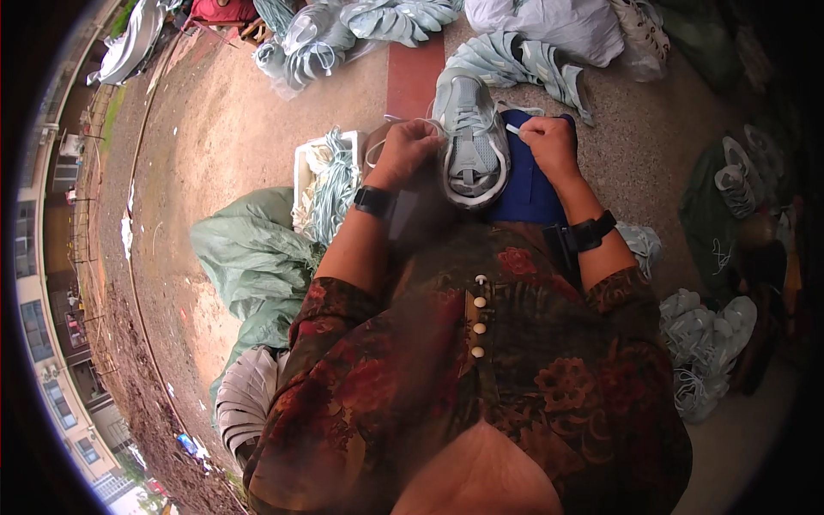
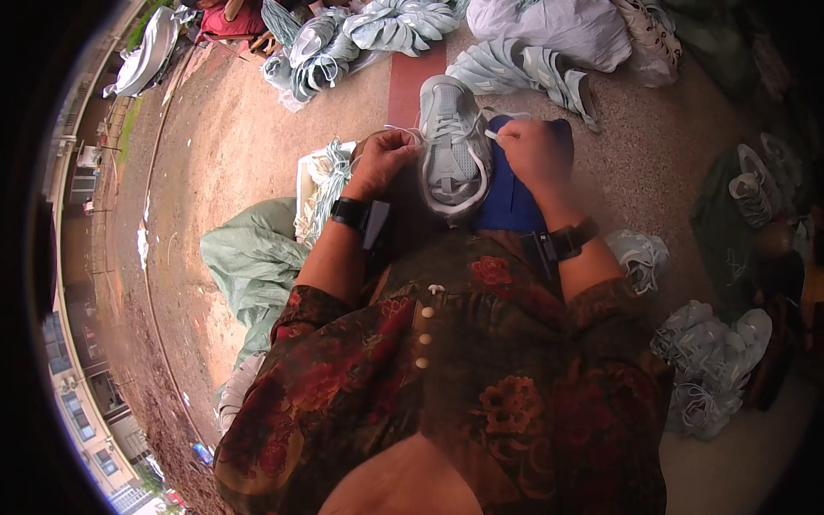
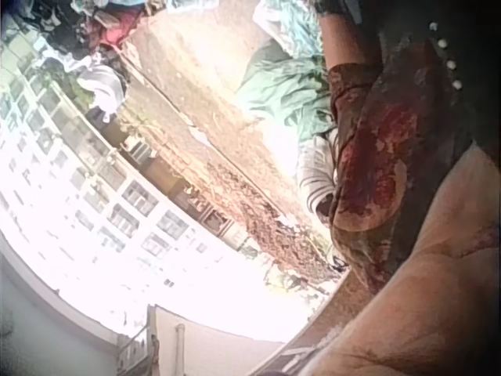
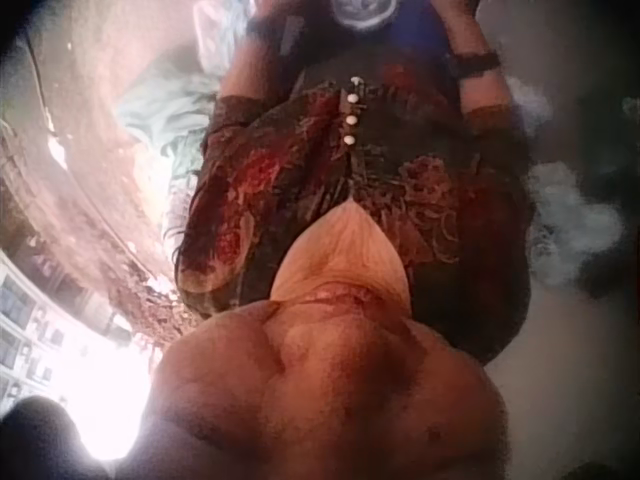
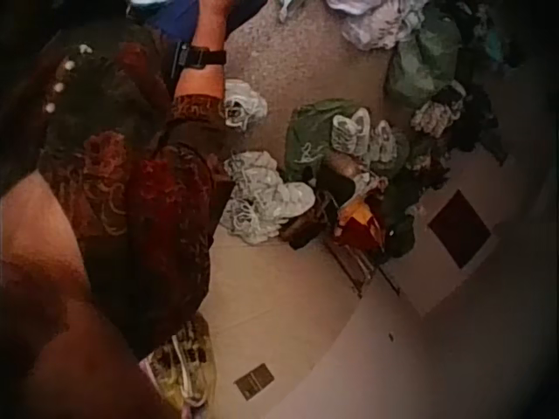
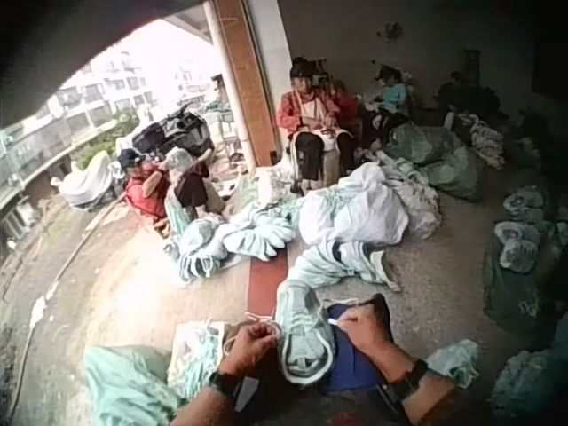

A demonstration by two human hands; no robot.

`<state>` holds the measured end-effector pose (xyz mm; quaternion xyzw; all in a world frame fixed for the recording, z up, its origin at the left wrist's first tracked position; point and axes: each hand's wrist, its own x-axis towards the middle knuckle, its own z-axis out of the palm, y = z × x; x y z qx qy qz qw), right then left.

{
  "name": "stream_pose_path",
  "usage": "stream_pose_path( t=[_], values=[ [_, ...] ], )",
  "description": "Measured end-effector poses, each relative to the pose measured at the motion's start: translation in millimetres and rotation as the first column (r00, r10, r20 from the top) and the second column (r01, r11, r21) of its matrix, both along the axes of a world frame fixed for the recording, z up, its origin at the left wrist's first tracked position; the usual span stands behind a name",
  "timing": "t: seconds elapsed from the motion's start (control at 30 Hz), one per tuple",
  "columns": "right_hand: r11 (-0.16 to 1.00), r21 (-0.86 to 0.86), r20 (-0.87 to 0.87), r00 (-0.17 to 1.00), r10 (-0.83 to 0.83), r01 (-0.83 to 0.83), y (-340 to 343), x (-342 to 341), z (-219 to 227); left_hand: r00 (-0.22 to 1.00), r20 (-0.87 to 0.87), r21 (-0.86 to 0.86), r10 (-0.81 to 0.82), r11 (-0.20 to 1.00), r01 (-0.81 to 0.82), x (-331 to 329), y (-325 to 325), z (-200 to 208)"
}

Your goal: The person sits on the ground and laces a light blue sneaker. They thread the laces through the eyelets, pull them tight, and tie a knot. The person handles the shoe and laces by hand throughout the process.

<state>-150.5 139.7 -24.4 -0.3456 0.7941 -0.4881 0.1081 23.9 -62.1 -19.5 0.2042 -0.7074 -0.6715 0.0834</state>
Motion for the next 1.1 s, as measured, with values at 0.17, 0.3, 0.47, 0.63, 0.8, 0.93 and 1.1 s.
stream_pose_path(
  t=[0.17,0.3,0.47,0.63,0.8,0.93,1.1],
  values=[
    [0.952,-0.288,0.754,0.637,0.162,0.099,-7,5,-5,0.999,-0.036,-0.042,-0.001,0.999,-0.001,8,1,-5],
    [0.968,-0.236,0.706,0.699,0.113,0.082,-19,10,-6,1.0,-0.022,-0.022,0.005,1.0,-0.005,8,4,0],
    [0.992,-0.122,0.581,0.813,0.039,0.039,-30,18,-1,0.999,-0.04,-0.066,0.008,0.998,-0.011,8,2,-8],
    [1.0,0.007,0.238,0.971,0.013,-0.015,-34,13,-17,0.996,-0.084,-0.127,0.006,0.992,-0.016,7,3,-12],
    [0.989,0.136,-0.257,0.966,-0.029,0.066,-42,32,-7,0.997,-0.07,-0.208,0.016,0.978,-0.03,9,2,-17],
    [0.997,0.035,-0.197,0.979,-0.055,0.063,-34,33,-8,0.976,-0.118,0.008,0.18,0.983,-0.181,10,12,-7],
    [0.985,0.173,-0.473,0.877,0.083,0.0,-27,45,-2,0.994,-0.061,0.02,0.087,0.996,-0.086,0,41,19]
  ],
)
